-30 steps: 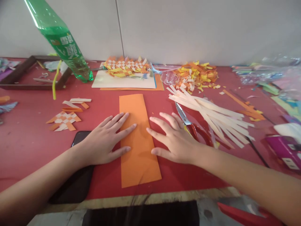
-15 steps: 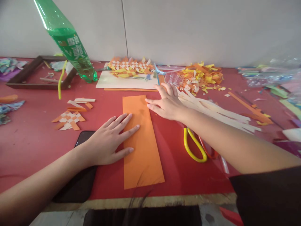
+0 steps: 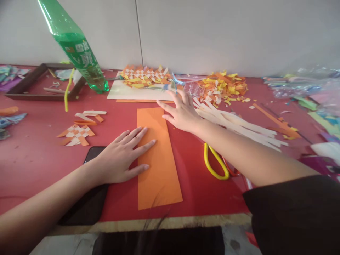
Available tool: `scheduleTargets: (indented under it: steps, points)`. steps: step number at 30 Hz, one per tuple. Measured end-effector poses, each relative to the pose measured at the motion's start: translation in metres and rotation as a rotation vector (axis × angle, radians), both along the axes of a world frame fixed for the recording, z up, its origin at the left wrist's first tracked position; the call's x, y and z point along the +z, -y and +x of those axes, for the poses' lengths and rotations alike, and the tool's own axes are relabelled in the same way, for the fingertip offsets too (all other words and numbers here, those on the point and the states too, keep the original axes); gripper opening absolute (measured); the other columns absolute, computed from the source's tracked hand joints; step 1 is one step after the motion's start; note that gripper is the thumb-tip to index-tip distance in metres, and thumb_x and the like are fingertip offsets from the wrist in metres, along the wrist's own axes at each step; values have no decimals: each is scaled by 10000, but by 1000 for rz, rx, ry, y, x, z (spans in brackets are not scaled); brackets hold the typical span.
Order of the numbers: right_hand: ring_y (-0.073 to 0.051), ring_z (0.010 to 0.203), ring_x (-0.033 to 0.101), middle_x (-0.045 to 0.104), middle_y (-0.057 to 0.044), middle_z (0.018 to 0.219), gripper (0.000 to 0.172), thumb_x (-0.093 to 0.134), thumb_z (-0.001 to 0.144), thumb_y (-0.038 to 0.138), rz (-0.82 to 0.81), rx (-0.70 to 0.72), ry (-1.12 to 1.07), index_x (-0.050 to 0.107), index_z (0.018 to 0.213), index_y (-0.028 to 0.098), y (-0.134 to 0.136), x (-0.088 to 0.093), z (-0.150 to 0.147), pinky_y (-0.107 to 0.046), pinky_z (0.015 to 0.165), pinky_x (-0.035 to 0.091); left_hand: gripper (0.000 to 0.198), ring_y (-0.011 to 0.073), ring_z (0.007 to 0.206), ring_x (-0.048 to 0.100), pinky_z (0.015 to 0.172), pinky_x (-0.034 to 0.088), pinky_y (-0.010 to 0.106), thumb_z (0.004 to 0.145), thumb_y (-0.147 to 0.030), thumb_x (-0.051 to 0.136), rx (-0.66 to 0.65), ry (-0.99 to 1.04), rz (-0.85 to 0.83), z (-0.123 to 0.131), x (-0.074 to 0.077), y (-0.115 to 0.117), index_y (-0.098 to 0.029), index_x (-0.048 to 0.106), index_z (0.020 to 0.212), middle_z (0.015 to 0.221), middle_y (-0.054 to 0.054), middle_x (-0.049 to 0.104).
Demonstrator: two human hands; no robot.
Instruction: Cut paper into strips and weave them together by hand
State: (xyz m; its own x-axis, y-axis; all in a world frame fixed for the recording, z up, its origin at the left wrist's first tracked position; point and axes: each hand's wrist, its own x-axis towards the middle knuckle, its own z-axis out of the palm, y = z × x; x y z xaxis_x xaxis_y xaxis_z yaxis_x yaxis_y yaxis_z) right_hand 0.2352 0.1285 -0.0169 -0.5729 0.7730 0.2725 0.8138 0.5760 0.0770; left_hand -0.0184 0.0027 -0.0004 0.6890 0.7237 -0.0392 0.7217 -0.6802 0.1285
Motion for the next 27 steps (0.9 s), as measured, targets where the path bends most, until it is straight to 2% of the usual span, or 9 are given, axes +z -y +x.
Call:
scheduleTargets:
  steps: [4, 10, 16, 22, 27]
  points:
    - [-440, 1411, 152, 160, -100, 1571, 603, 512, 933, 468, -6, 31, 34, 328, 1501, 381, 19, 5, 9, -666, 1075, 211, 698, 395, 1463, 212, 1142, 250, 569, 922, -577, 430, 1, -18, -3, 1, 1, 0, -228, 332, 1518, 1593, 227, 214]
    - [-463, 1432, 103, 44, -50, 1622, 863, 640, 851, 516, -33, 100, 26, 95, 1520, 490, 47, 13, 24, -716, 1064, 181, 694, 406, 1459, 217, 1146, 243, 568, 924, -564, 440, 1, -14, -7, 2, 1, 0, -216, 339, 1516, 1591, 243, 202]
    - [-461, 1448, 99, -32, -50, 1629, 986, 674, 823, 520, -57, 194, 23, -30, 1513, 500, 84, 17, 29, -696, 1092, 212, 697, 397, 1460, 223, 1145, 245, 567, 921, -572, 432, 5, -13, -7, 1, 1, 0, -219, 341, 1515, 1595, 239, 196]
    - [-459, 1464, 74, -112, -25, 1638, 985, 695, 811, 512, -144, 249, -8, 13, 1521, 487, 120, 16, 36, -712, 1084, 250, 684, 393, 1461, 218, 1140, 254, 563, 924, -557, 426, 5, -24, -2, 2, 1, 0, -227, 335, 1517, 1592, 239, 209]
    - [-464, 1467, 81, -160, 28, 1633, 993, 711, 801, 501, -251, 252, -40, 10, 1504, 532, 143, 13, 41, -699, 1073, 298, 685, 398, 1453, 241, 1137, 261, 561, 921, -560, 430, 1, -26, 6, 2, 0, 0, -213, 358, 1508, 1583, 251, 226]
